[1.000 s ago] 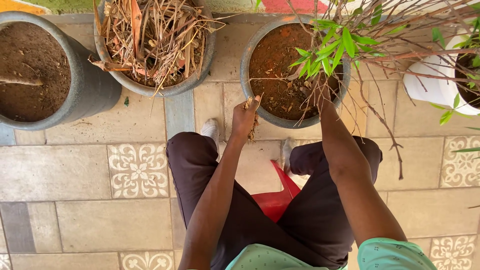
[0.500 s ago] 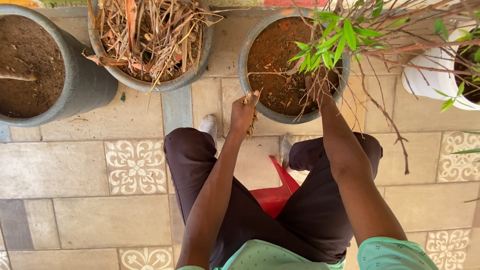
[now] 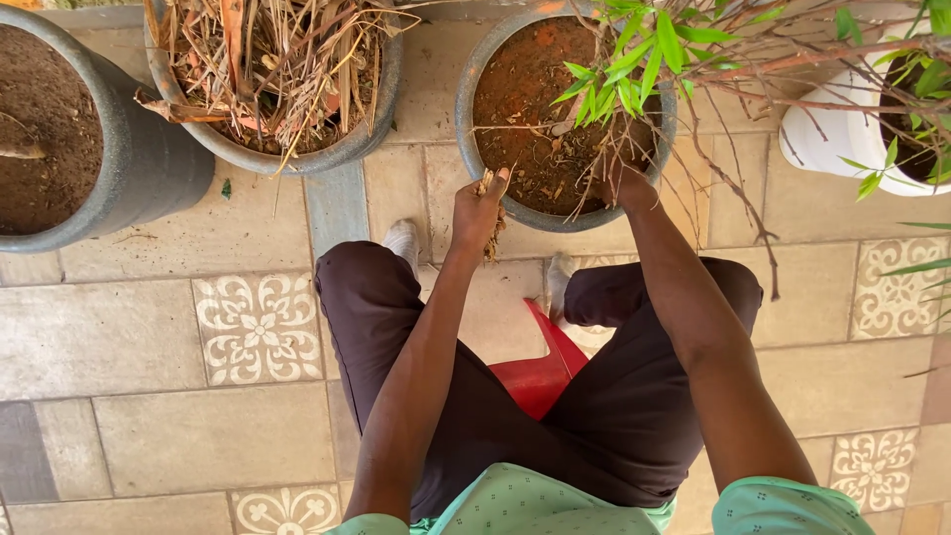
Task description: Removing dried leaves and debris from a potted plant by hand.
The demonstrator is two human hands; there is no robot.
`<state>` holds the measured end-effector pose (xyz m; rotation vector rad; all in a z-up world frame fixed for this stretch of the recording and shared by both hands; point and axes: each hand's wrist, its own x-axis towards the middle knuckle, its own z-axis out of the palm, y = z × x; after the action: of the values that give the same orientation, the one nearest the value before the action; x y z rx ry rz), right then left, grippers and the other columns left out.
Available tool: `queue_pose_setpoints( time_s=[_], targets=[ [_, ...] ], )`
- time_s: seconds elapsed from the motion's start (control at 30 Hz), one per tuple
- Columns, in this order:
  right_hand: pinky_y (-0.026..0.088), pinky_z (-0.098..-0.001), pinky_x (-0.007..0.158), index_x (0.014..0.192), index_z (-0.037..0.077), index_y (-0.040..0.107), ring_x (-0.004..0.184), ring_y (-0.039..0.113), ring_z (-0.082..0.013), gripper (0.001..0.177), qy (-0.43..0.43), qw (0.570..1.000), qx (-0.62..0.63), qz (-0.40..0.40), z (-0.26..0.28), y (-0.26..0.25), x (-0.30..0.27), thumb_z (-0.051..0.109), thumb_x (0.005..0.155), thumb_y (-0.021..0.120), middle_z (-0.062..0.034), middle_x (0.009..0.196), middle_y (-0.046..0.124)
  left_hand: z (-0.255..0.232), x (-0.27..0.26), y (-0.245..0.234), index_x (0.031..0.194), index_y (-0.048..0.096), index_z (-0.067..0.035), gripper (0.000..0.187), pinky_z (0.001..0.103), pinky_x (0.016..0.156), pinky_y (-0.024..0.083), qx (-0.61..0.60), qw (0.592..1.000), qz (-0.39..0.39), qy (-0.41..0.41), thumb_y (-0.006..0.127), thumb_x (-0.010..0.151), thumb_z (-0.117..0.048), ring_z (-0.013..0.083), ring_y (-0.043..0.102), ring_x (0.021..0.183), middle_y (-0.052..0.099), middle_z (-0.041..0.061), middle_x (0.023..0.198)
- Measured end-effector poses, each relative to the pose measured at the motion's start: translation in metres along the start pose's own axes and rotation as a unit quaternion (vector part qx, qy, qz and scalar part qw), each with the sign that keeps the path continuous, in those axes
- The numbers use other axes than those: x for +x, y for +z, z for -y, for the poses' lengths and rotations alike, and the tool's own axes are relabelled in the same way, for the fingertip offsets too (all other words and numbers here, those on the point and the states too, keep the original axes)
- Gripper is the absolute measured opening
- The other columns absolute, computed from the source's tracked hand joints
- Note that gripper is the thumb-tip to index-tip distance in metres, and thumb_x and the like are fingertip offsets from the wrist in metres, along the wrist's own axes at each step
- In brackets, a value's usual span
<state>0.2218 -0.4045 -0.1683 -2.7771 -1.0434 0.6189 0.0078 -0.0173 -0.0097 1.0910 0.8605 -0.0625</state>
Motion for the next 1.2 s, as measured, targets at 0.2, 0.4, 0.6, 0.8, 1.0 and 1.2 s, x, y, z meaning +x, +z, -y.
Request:
queue_pose_setpoints(
  time_s=[0.2, 0.4, 0.6, 0.8, 1.0, 1.2],
  targets=[
    [0.047, -0.0528, 0.104, 0.147, 0.005, 0.049, 0.134, 0.052, -0.0413, 0.065, 0.007, 0.986, -0.140, 0.090, 0.110, -0.006, 0.069, 0.035, 0.093, 0.068, -0.0248, 0.151, 0.047, 0.003, -0.004, 0.002, 0.082, 0.065, -0.006, 0.049, 0.030, 0.045, 0.048, 0.013, 1.000, -0.006, 0.013, 0.071, 0.092, -0.053, 0.0100, 0.052, 0.049, 0.053, 0.000, 0.060],
    [0.051, -0.0565, 0.096, 0.153, 0.017, 0.047, 0.132, 0.055, -0.0381, 0.054, 0.128, 0.978, -0.105, 0.123, 0.083, 0.022, 0.084, 0.031, 0.101, 0.058, -0.0173, 0.154, 0.049, 0.004, 0.001, 0.001, 0.081, 0.065, -0.005, 0.052, 0.033, 0.044, 0.050, 0.038, 0.999, 0.002, 0.012, 0.070, 0.090, -0.055, 0.0114, 0.053, 0.047, 0.053, 0.001, 0.058],
    [0.056, -0.0485, 0.090, 0.126, 0.002, 0.064, 0.106, 0.069, -0.0375, 0.044, -0.011, 0.998, 0.013, 0.068, 0.083, 0.020, 0.085, 0.039, 0.101, 0.064, -0.0223, 0.114, 0.073, 0.013, 0.004, 0.006, 0.084, 0.066, -0.003, 0.052, 0.032, 0.044, 0.053, 0.031, 0.999, 0.014, 0.027, 0.070, 0.090, -0.055, 0.0103, 0.056, 0.050, 0.055, 0.002, 0.060],
    [0.055, -0.0429, 0.081, 0.119, -0.010, 0.049, 0.093, 0.072, -0.0285, 0.052, 0.045, 0.931, 0.347, 0.100, 0.109, -0.013, 0.077, 0.038, 0.104, 0.062, -0.0187, 0.092, 0.077, 0.016, 0.006, 0.006, 0.086, 0.068, -0.001, 0.053, 0.032, 0.043, 0.053, 0.038, 0.999, 0.009, 0.028, 0.070, 0.090, -0.054, 0.0110, 0.055, 0.048, 0.055, 0.002, 0.059],
    [0.056, -0.0401, 0.067, 0.121, -0.011, 0.047, 0.076, 0.072, -0.0214, 0.046, 0.008, 0.933, 0.359, 0.040, 0.117, -0.016, 0.083, 0.026, 0.099, 0.064, -0.0114, 0.082, 0.069, 0.010, 0.004, 0.006, 0.087, 0.071, 0.000, 0.053, 0.033, 0.044, 0.054, 0.052, 0.999, 0.004, 0.014, 0.070, 0.091, -0.053, 0.0122, 0.056, 0.045, 0.056, 0.003, 0.057],
    [0.052, -0.0465, 0.067, 0.105, 0.003, 0.075, 0.070, 0.066, -0.0289, 0.028, -0.040, 0.977, 0.207, -0.041, 0.134, -0.031, 0.088, 0.025, 0.106, 0.057, -0.0189, 0.079, 0.069, 0.005, 0.002, 0.003, 0.081, 0.067, 0.001, 0.055, 0.033, 0.044, 0.053, 0.063, 0.998, 0.010, 0.016, 0.069, 0.093, -0.053, 0.0131, 0.058, 0.045, 0.057, 0.004, 0.056]
  ],
)
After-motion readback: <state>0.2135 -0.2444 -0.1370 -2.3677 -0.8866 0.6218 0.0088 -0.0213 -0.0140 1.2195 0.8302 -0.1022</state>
